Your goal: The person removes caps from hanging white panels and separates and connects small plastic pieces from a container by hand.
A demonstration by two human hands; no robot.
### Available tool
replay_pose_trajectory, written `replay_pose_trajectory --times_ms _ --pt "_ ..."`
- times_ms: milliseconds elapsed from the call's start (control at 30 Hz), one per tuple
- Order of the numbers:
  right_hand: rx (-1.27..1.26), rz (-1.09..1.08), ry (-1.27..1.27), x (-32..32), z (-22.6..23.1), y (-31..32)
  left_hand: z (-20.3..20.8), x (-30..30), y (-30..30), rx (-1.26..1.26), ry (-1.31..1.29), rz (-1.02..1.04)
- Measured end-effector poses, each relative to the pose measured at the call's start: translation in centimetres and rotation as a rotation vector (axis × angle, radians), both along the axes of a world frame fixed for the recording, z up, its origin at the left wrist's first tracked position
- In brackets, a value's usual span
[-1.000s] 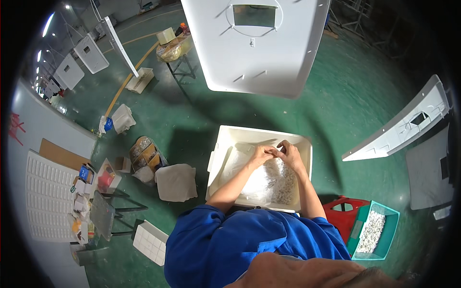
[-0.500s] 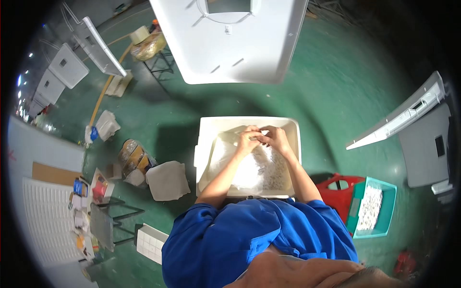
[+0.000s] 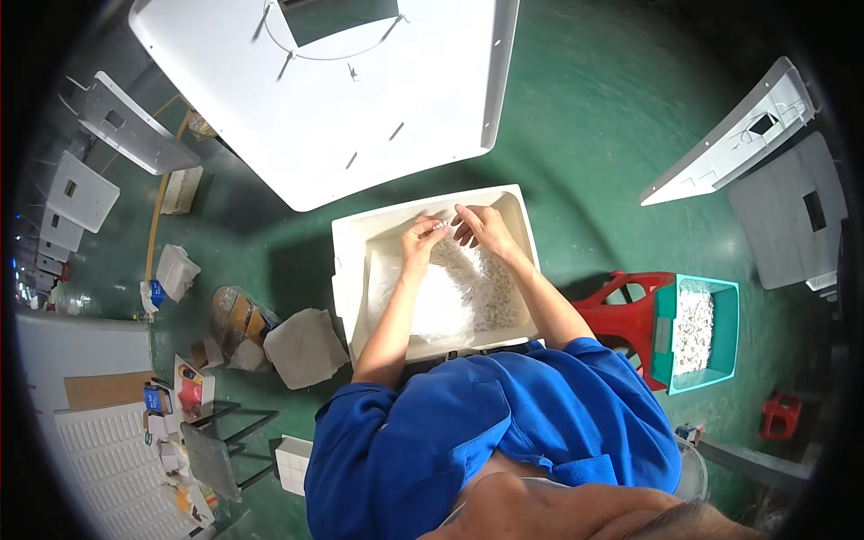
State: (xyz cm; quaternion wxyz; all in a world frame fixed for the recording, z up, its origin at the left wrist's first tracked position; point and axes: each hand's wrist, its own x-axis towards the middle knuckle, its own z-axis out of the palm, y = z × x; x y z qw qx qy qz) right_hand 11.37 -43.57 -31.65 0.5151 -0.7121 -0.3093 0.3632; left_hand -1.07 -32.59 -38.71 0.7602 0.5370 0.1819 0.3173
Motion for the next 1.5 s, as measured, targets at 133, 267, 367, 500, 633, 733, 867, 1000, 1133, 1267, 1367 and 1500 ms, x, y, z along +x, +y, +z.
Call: replay_pose_trajectory --times_ms 133,267,367,500,633,733,867,1000,1133,1267,1367,1500 --pt "-0.107 0.053 0.003 -0.3 0.2 0.0 -0.3 -0.2 0.1 0.001 0.017 -0.009" --pt "-0.1 0.134 -0.024 -0.6 0.2 -0.1 -0.8 -0.2 0.2 -0.051 -0.031 -0.048" --pt "-0.089 0.191 -0.026 -0.4 0.1 -0.1 -0.8 0.0 0.1 -0.022 -0.036 -0.065" --pt "-0.078 0.211 0.043 -0.3 0.4 -0.1 -0.8 0.0 0.0 0.006 -0.031 -0.071" --pt "-0.082 0.232 0.002 -0.3 0.6 -0.2 -0.7 -0.1 -0.1 0.031 -0.044 -0.089" --pt "-0.112 0.248 -0.035 -0.2 0.9 -0.2 -0.5 0.0 -0.1 0.047 -0.032 -0.084" --pt "-0.145 0.157 -0.216 -0.5 0.9 0.1 -0.5 0.0 -0.1 0.055 -0.018 -0.019" --pt "-0.306 0.138 -0.781 0.2 -2.0 -0.4 -0.4 0.1 0.1 -0.058 0.124 0.075" --pt "-0.495 0.502 -1.093 0.0 -4.0 -1.4 -0.7 0.2 0.2 0.008 0.202 0.07" --pt "-0.501 0.611 -1.049 -0.3 -4.2 -0.9 -1.0 0.1 0.2 0.03 0.236 0.065" --pt "-0.32 0.562 -0.817 -0.2 -2.9 -0.7 -0.9 0.0 0.3 0.015 0.221 0.066" --pt "-0.167 0.397 -0.63 0.7 -2.1 -0.6 -0.1 0.1 0.0 -0.014 0.211 0.007"
